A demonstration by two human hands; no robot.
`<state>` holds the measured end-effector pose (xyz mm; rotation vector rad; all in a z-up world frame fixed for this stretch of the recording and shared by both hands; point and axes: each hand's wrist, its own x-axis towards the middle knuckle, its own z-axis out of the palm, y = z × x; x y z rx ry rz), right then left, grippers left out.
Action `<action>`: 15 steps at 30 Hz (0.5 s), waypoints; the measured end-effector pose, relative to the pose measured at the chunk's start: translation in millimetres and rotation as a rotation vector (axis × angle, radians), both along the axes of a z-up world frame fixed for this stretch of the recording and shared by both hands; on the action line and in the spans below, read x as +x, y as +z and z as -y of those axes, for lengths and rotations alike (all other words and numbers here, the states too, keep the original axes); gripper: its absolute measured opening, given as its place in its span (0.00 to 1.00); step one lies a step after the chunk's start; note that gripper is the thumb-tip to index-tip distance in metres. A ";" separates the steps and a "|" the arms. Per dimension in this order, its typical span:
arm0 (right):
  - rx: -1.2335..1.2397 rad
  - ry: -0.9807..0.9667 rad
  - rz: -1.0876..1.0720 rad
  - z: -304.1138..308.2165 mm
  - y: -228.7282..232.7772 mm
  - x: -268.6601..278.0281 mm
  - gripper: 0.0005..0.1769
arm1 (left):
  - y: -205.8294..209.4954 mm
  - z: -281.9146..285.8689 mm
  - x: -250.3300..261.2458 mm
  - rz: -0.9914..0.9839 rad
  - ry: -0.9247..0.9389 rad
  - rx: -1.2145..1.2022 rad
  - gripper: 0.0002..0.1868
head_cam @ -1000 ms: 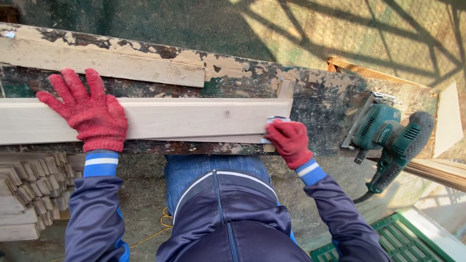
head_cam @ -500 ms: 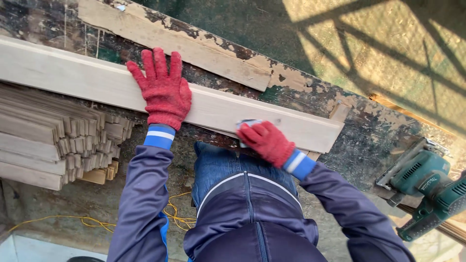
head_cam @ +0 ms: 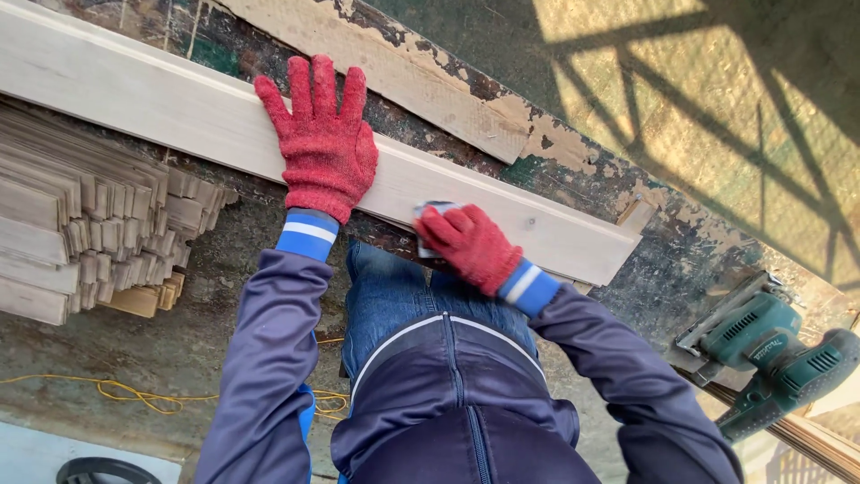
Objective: Sanding a long piece of wood using an electric orbital sander and manual sandpaper.
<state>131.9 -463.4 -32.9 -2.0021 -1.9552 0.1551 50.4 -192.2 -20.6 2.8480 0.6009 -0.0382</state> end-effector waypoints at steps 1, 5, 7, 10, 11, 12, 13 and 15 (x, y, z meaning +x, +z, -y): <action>-0.045 0.022 0.036 23.5 4.7 8.7 0.31 | 0.4 -0.6 0.6 -0.014 0.001 0.009 0.39; -0.169 0.009 0.048 112.0 19.1 36.0 0.34 | 0.7 -1.0 1.0 -0.033 0.018 -0.029 0.39; -0.165 0.002 0.052 103.1 13.1 31.9 0.32 | 1.8 -0.9 2.2 0.004 0.027 -0.047 0.39; -0.106 -0.004 0.082 51.6 3.1 12.9 0.31 | 4.0 -2.2 3.0 0.026 0.015 -0.055 0.39; -0.059 0.013 0.112 29.5 0.2 6.1 0.32 | 4.5 -1.1 3.6 0.015 0.011 -0.053 0.39; -0.057 0.004 0.112 6.6 2.5 -3.9 0.32 | 4.7 -1.9 2.6 0.016 0.002 -0.051 0.39; -0.003 -0.031 0.080 -15.6 4.6 -12.9 0.26 | 4.6 -1.8 2.3 0.025 -0.001 -0.045 0.39; 0.046 -0.089 0.042 -29.7 5.0 -20.7 0.21 | 3.3 -2.9 -0.1 0.027 -0.026 -0.044 0.38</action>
